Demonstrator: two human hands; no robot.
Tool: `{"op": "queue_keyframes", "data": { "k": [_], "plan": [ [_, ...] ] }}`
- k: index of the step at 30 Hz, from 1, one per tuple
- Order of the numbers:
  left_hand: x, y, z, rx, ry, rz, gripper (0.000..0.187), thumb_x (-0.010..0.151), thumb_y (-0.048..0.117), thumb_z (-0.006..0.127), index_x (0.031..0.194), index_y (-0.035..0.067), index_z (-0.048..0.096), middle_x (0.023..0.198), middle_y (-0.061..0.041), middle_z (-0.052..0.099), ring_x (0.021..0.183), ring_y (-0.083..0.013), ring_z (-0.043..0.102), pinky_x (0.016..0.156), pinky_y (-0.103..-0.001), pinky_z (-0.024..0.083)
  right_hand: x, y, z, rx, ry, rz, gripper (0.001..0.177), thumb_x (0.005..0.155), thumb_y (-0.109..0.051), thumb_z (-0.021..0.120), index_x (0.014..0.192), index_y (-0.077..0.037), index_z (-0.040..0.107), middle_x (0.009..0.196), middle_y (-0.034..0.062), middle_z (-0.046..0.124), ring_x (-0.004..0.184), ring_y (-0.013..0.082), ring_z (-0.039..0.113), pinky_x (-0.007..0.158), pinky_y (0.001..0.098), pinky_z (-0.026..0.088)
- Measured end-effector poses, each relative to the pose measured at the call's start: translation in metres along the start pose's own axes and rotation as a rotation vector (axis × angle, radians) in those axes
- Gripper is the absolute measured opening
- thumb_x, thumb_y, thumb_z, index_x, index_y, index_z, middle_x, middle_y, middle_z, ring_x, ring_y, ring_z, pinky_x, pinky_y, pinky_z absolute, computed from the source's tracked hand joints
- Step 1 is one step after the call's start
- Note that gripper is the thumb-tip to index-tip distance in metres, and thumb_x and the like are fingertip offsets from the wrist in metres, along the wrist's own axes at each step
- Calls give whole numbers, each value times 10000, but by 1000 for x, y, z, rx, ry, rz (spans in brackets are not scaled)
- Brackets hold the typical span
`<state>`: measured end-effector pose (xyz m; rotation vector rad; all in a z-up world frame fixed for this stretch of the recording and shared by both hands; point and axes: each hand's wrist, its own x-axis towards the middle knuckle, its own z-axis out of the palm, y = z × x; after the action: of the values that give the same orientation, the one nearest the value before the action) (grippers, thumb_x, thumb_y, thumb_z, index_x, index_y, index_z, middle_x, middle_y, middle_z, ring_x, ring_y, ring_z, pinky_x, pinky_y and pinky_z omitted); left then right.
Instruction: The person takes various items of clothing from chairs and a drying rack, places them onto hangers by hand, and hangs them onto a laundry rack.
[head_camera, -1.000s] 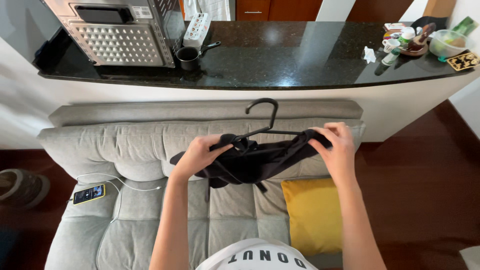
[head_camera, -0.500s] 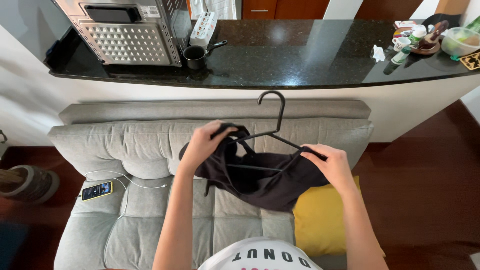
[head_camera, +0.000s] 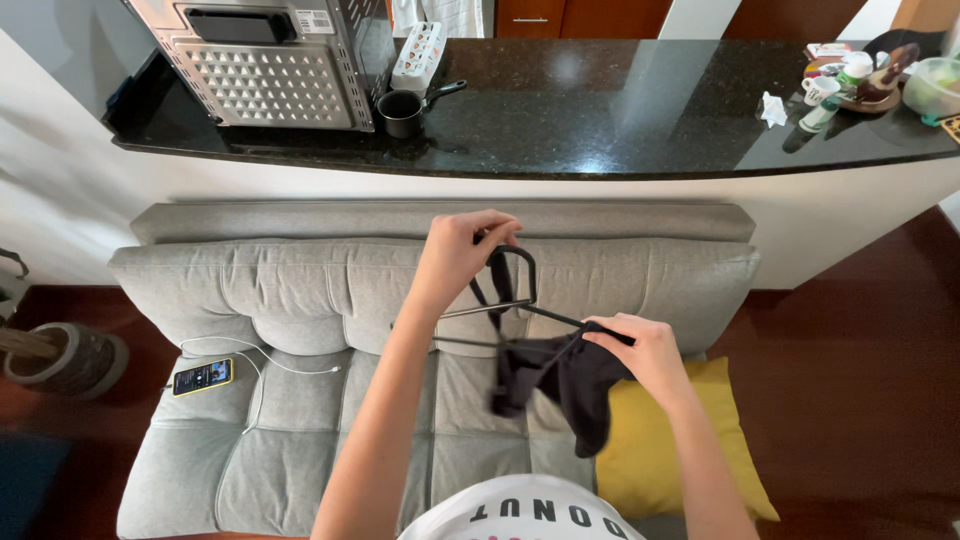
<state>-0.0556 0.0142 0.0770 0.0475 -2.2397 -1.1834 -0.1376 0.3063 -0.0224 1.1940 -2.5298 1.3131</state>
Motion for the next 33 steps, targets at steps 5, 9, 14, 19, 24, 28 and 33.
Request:
{"op": "queue_keyframes", "data": {
  "k": [5, 9, 14, 19, 24, 28, 33],
  "plan": [
    [3, 17, -11, -107, -58, 31, 122, 948, 121, 746, 1037, 183, 803, 1144, -25, 755, 1033, -240, 737, 804, -303, 560, -4, 7, -7, -35, 26, 35, 202, 837, -218, 826, 1038, -204, 838, 926, 20, 830, 913, 215, 778, 813, 346, 602],
    [8, 20, -8, -151, -93, 107, 192, 964, 40, 720, 1083, 166, 802, 1431, -32, 666, 1270, -309, 656, 934, -358, 565, -5, 9, -5, -80, 5, 44, 214, 841, -239, 813, 1049, -193, 834, 924, 51, 824, 927, 257, 770, 815, 373, 599],
    [6, 17, 1, -80, -177, 223, 291, 970, -81, 602, 1051, 118, 799, 1449, -66, 647, 1143, -390, 693, 879, -477, 578, -5, 14, 4, -143, -8, 71, 213, 855, -306, 800, 1055, -239, 828, 897, 9, 816, 891, 231, 768, 794, 372, 598],
    [-15, 54, 5, -239, -423, 408, 339, 918, -145, 481, 1050, 20, 747, 1151, -199, 765, 1046, -519, 684, 894, -593, 555, -3, 22, 8, -223, 29, 119, 216, 854, -384, 796, 1053, -305, 825, 856, -31, 793, 878, 192, 755, 781, 350, 596],
    [-36, 29, 9, -283, -628, 362, 293, 992, -98, 567, 1162, 66, 741, 1388, -125, 687, 1176, -428, 691, 958, -524, 561, 8, 5, -16, -121, 189, 89, 201, 910, -296, 804, 1078, -186, 822, 1010, 92, 793, 1030, 251, 739, 912, 366, 575],
    [-49, 0, -22, -460, -517, 187, 279, 989, -50, 623, 1195, 89, 750, 1402, -128, 679, 1303, -361, 638, 1032, -500, 543, 16, -16, -49, -187, 220, 57, 211, 916, -290, 811, 1073, -149, 817, 1018, 125, 782, 1028, 281, 737, 927, 392, 571],
    [-84, -119, 11, -408, -380, -280, 203, 931, 22, 696, 1104, 24, 800, 992, -140, 811, 913, -193, 725, 817, -311, 611, 26, -51, -64, -159, 231, 22, 161, 914, -198, 817, 1065, -143, 820, 1006, 73, 791, 1017, 243, 741, 927, 317, 555]
  ]
}}
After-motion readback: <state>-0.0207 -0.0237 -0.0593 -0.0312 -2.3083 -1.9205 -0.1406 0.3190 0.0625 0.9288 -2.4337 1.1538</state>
